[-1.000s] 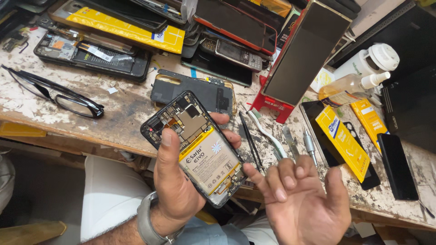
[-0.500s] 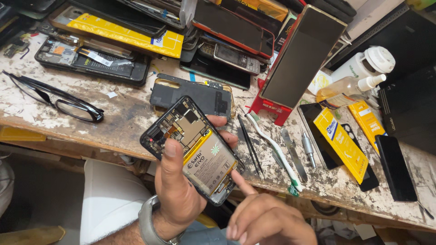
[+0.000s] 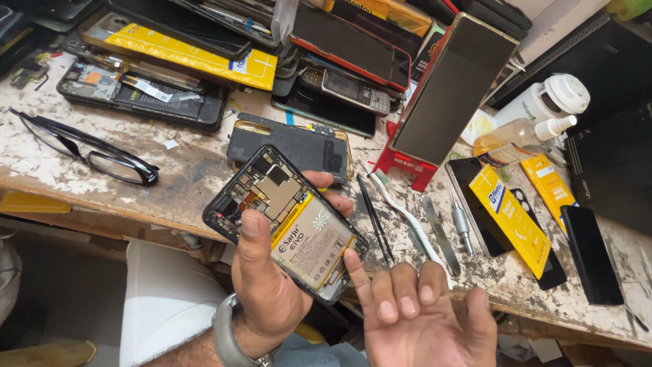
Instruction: The person applies adhesive along the edges of a smartphone frame using a small tube, then aligns and presses the screen assembly onto the frame. They inspect the edges and internal components, then test the device by powering it on and interacting with the touchscreen.
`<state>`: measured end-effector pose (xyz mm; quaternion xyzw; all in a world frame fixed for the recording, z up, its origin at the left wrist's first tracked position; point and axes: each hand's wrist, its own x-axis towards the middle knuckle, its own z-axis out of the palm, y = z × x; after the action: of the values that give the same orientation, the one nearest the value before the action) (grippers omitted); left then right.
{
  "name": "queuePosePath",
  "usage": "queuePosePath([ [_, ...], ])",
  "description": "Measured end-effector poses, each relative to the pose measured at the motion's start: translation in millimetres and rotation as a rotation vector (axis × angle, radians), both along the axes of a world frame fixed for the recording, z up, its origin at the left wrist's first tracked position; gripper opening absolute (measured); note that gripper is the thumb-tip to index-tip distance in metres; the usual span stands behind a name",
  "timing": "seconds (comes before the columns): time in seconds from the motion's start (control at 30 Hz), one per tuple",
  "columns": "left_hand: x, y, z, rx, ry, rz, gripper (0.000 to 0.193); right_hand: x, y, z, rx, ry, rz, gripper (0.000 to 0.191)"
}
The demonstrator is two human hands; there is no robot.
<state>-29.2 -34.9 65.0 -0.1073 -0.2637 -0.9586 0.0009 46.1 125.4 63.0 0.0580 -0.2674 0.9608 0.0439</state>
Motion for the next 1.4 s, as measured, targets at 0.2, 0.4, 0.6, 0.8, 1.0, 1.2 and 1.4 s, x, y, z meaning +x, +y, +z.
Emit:
queuePosePath([
  [0.2, -3.2, -0.7, 0.9, 0.044, -0.045, -0.028, 0.085, -6.3, -10.6, 11.3, 0.235, 0.209, -0.051, 0.053],
  [0.4, -2.0, -0.6, 0.1, 0.039, -0.044, -0.032, 0.085, -6.0, -0.5, 21.8, 0.875, 0.485, -0.039, 0.021],
  [0.6, -2.0, -1.4, -0.8, 0.008, -0.021, -0.03, 0.085, -7.4, 4.8, 32.4, 1.166, 0.589, 0.011, 0.024],
  [0.8, -4.8, -4.3, -1.6, 0.036, -0.047, -0.076, 0.084, -13.0, 9.4, 42.2, 1.09, 0.511, 0.093, 0.046],
  [1.0, -6.8, -4.4, -1.6, 0.081, -0.086, -0.111, 0.084, -18.8, 28.1, 22.2, 0.478, 0.238, 0.197, 0.054],
  [1.2, -8.0, -4.4, 1.5, 0.11, -0.129, -0.129, 0.085, -14.7, 30.3, 10.5, 0.54, 0.22, 0.056, 0.033],
  [1.4, -11.3, -4.1, 4.8, 0.104, -0.141, -0.098, 0.086, -8.2, 1.5, 11.1, 1.233, 0.084, -0.419, 0.021],
])
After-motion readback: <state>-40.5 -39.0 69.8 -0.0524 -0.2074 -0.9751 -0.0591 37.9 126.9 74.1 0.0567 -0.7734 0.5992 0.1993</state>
